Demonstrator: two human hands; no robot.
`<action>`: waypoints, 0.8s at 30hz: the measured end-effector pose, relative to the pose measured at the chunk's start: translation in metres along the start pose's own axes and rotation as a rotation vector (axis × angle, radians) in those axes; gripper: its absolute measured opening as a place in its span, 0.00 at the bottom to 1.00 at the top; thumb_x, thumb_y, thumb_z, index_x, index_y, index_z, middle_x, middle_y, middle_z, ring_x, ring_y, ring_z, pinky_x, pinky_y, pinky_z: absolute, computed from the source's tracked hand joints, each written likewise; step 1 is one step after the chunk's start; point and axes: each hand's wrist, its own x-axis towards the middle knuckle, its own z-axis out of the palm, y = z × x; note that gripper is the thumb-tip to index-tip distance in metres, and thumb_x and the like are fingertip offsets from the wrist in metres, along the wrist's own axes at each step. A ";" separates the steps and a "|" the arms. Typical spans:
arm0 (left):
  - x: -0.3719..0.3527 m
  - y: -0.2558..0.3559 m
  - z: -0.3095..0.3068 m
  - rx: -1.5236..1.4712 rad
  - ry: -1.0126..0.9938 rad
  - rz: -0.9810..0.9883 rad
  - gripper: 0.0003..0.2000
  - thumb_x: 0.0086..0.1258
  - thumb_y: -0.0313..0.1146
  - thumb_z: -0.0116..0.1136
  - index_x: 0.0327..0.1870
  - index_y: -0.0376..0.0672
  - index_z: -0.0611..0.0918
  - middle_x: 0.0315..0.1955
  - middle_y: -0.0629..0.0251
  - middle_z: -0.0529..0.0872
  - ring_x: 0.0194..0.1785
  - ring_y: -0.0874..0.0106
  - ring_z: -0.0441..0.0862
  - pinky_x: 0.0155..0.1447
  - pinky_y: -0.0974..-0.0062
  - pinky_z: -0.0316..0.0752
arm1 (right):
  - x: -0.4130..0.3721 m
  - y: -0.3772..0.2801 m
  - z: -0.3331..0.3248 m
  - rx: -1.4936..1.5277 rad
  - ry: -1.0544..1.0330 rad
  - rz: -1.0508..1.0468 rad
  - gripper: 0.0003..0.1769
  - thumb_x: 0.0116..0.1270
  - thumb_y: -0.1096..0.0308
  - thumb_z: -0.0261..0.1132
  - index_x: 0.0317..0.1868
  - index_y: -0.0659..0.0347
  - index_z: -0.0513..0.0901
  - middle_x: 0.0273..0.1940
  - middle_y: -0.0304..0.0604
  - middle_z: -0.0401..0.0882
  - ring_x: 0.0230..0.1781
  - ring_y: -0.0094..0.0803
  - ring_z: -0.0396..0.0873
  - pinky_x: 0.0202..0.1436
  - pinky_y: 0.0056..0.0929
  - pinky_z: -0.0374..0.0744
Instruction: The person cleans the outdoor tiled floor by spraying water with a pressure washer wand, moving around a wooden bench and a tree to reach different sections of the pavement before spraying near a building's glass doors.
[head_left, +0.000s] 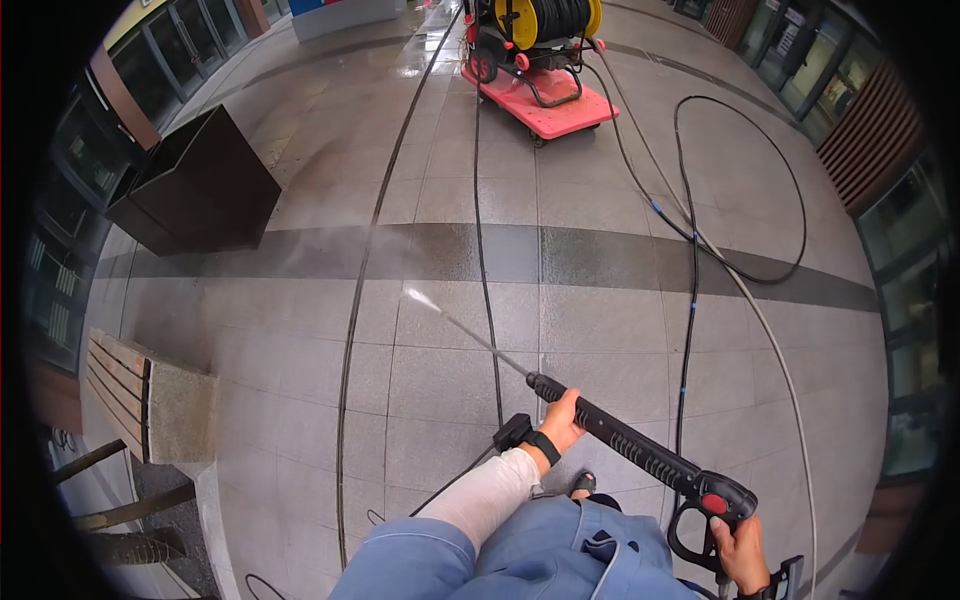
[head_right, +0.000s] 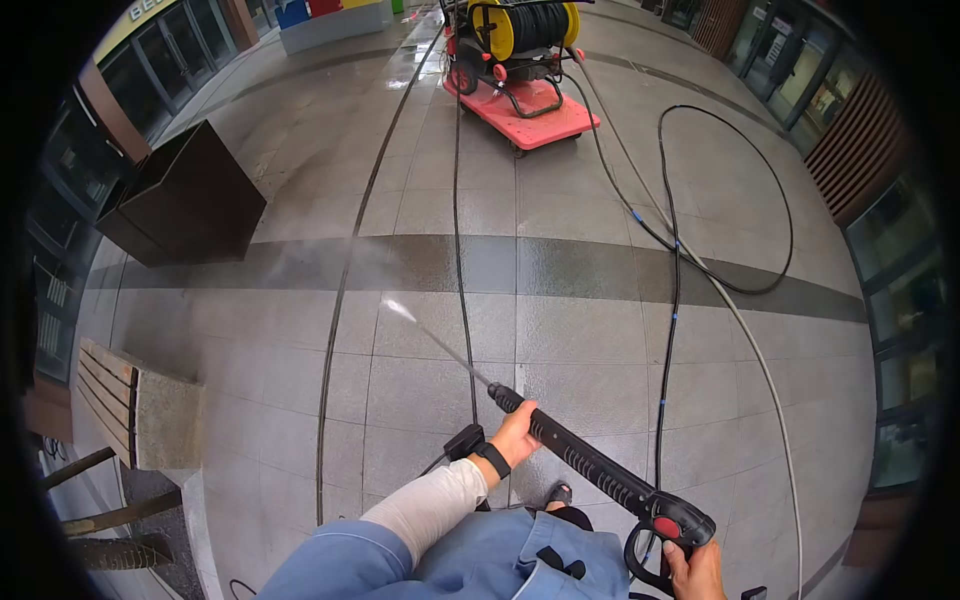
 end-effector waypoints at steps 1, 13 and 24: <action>0.008 0.003 0.037 0.092 -0.098 -0.001 0.11 0.61 0.33 0.52 0.37 0.37 0.68 0.30 0.62 0.73 0.31 0.66 0.76 0.36 0.56 0.76 | -0.006 -0.014 -0.007 0.105 0.026 0.246 0.12 0.57 0.71 0.61 0.41 0.65 0.74 0.30 0.43 0.75 0.23 0.22 0.72 0.24 0.22 0.70; 0.124 0.049 0.281 0.579 -0.189 0.064 0.15 0.62 0.38 0.54 0.41 0.38 0.69 0.31 0.64 0.75 0.30 0.69 0.76 0.33 0.62 0.76 | 0.132 0.042 0.017 0.458 0.470 0.329 0.11 0.66 0.65 0.52 0.41 0.65 0.73 0.17 0.33 0.67 0.15 0.17 0.62 0.18 0.17 0.61; 0.156 0.132 0.301 0.581 -0.065 0.027 0.17 0.65 0.38 0.51 0.47 0.36 0.65 0.38 0.61 0.74 0.37 0.67 0.76 0.38 0.59 0.76 | 0.221 0.045 0.019 0.637 0.319 0.454 0.16 0.66 0.63 0.52 0.49 0.65 0.72 0.16 0.33 0.68 0.14 0.17 0.64 0.17 0.17 0.62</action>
